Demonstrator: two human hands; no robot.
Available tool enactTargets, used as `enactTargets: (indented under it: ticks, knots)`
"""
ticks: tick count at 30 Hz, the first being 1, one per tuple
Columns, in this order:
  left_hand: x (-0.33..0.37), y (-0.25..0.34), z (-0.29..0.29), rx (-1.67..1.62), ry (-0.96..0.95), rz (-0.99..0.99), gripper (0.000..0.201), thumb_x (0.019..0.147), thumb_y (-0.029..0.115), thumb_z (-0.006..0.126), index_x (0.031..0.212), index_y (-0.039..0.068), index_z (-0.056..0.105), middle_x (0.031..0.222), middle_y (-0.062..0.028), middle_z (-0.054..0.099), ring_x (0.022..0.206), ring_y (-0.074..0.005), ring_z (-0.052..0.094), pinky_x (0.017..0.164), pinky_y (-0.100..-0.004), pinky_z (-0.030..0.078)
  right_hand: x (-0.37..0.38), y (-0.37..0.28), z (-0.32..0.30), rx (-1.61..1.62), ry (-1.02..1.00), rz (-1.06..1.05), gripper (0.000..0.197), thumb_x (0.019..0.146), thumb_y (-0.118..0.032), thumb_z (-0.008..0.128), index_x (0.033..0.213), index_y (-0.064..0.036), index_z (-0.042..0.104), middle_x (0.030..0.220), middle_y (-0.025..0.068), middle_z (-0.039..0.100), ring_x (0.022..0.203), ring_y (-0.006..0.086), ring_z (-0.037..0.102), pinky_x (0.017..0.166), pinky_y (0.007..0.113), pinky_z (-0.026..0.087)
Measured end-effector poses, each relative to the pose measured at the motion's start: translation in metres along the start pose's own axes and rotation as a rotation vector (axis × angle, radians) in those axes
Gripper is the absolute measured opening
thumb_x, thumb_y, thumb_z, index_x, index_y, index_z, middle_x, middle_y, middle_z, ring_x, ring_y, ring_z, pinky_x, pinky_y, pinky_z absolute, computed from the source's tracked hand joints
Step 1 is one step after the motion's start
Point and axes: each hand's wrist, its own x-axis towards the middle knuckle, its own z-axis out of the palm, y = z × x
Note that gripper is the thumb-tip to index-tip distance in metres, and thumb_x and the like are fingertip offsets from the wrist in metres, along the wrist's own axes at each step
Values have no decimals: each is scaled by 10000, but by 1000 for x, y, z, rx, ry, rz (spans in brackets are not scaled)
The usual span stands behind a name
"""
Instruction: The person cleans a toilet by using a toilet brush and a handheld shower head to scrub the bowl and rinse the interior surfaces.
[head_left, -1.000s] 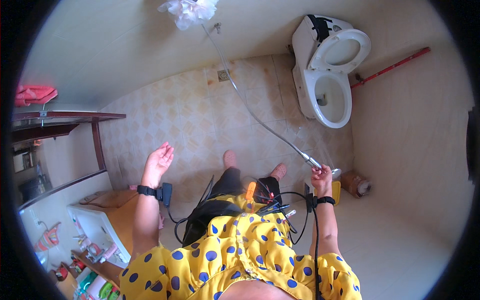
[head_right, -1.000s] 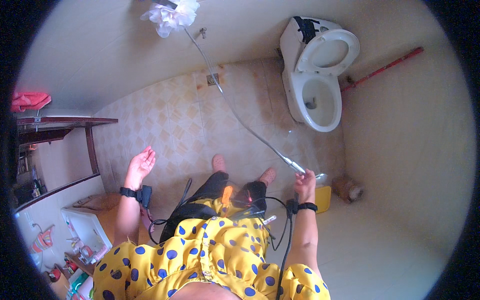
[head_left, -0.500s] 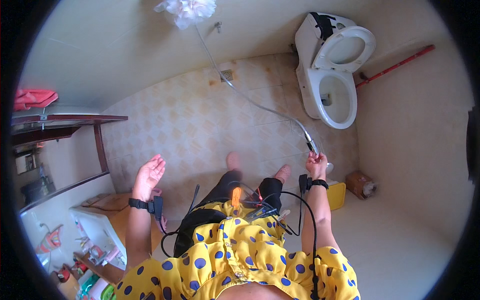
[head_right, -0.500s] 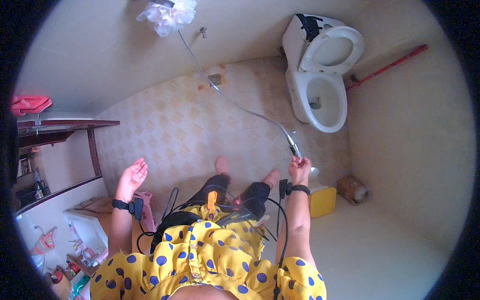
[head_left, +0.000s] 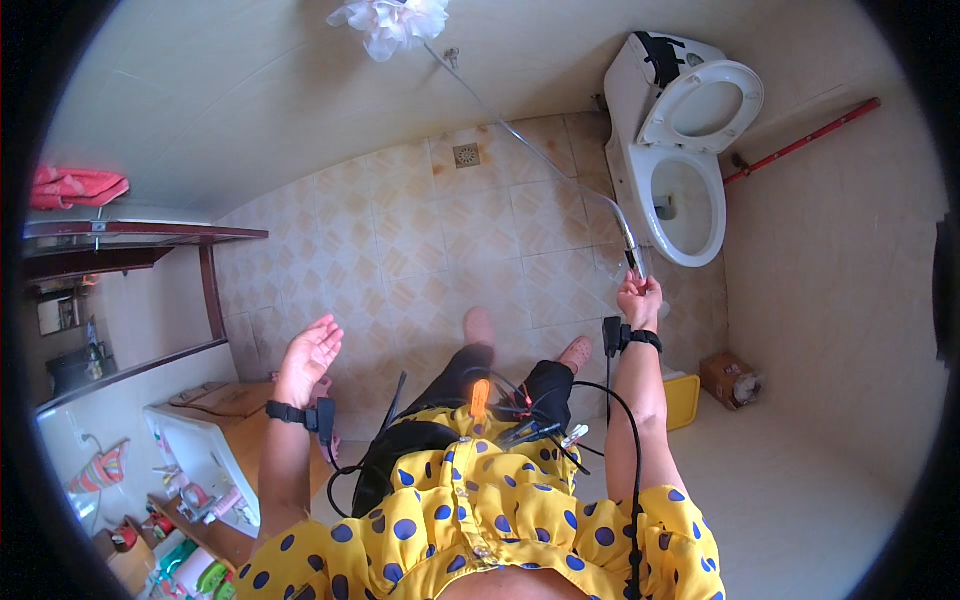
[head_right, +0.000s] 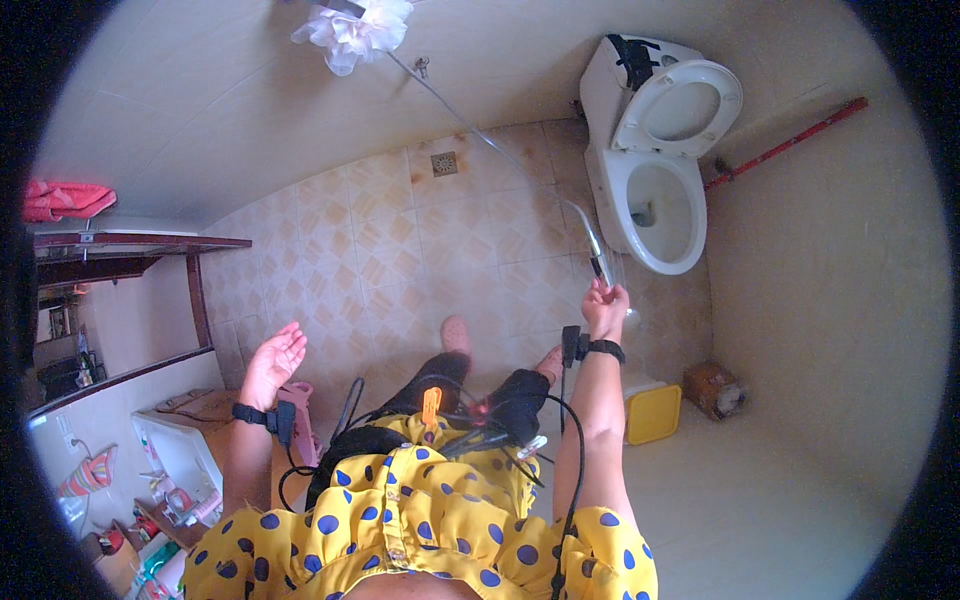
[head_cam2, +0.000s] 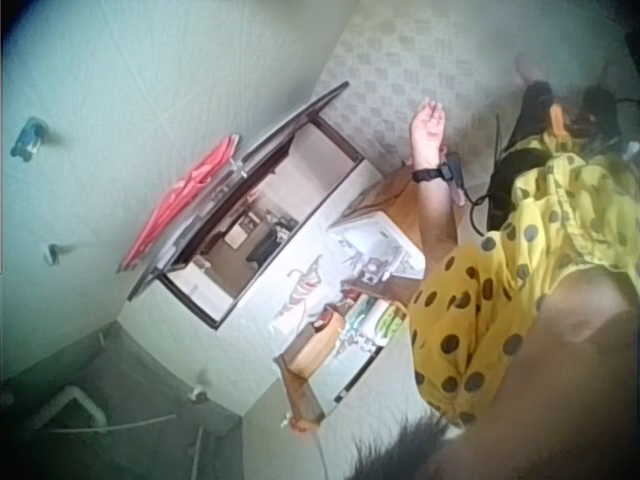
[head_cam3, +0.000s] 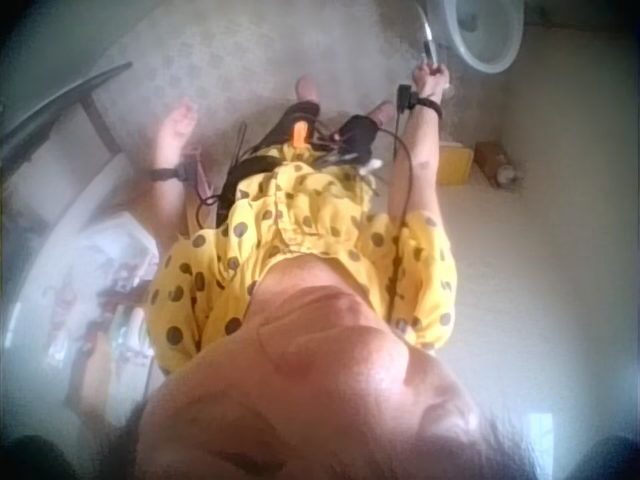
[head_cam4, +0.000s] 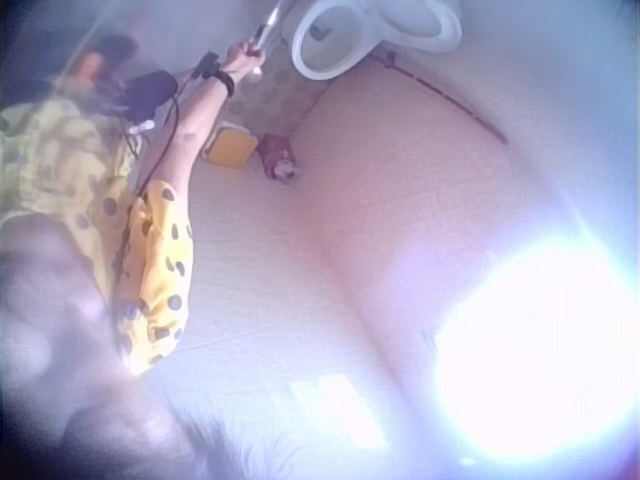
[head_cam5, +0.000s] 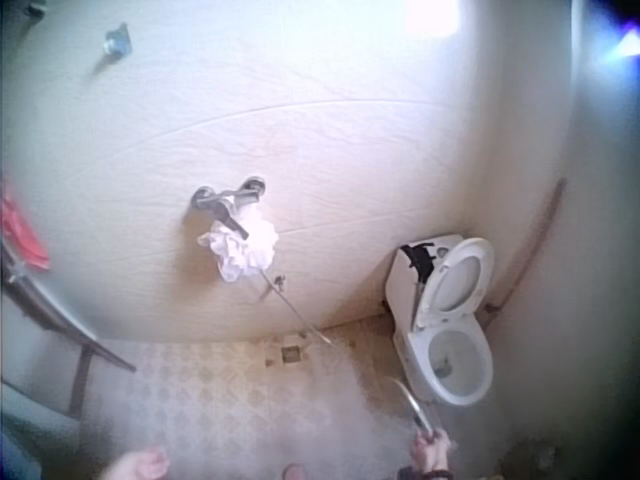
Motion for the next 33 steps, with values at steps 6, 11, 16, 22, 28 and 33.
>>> enactTargets:
  ticks: [6, 11, 16, 22, 28, 33]
  knots:
    - [-4, -10, -3, 14, 22, 14, 278, 864, 66, 572, 1142, 72, 573, 1003, -42, 621, 949, -191, 607, 821, -312, 473, -6, 15, 23, -32, -10, -6, 259, 869, -204, 456, 876, 48, 514, 722, 160, 583, 451, 114, 475, 369, 205, 310]
    - [-5, -14, -7, 21, 40, 14, 284, 864, 62, 572, 1148, 67, 567, 998, -41, 617, 948, -192, 605, 822, -312, 474, -12, 19, 35, -128, -90, 34, 294, 864, -232, 469, 909, 52, 529, 694, 132, 582, 448, 101, 476, 367, 206, 312]
    - [-12, -15, -5, 13, 18, 21, 288, 865, 60, 572, 1154, 64, 562, 991, -43, 617, 942, -191, 607, 817, -311, 476, -18, 22, 43, -128, -101, 33, 317, 866, -249, 463, 915, 56, 533, 687, 123, 577, 445, 100, 465, 374, 204, 315]
    - [-18, -17, -1, -7, 4, 36, 302, 866, 57, 570, 1168, 62, 550, 978, -48, 615, 935, -196, 609, 815, -310, 478, -18, 19, 32, -146, -92, 31, 308, 872, -250, 453, 894, 49, 527, 700, 132, 580, 450, 96, 464, 380, 201, 317]
    - [-14, -20, -3, -34, -9, 46, 303, 867, 54, 562, 1169, 61, 546, 977, -57, 615, 935, -202, 612, 817, -311, 479, -24, 7, 7, -227, -20, -4, 307, 866, -236, 475, 876, 63, 546, 707, 129, 596, 443, 91, 477, 362, 187, 306]
    - [-6, -21, -4, -5, -15, 29, 295, 874, 73, 564, 1168, 53, 544, 982, -59, 615, 947, -198, 613, 821, -309, 482, -35, -14, -22, -274, 9, -4, 268, 848, -235, 486, 845, 27, 542, 693, 136, 592, 454, 102, 490, 359, 188, 310]
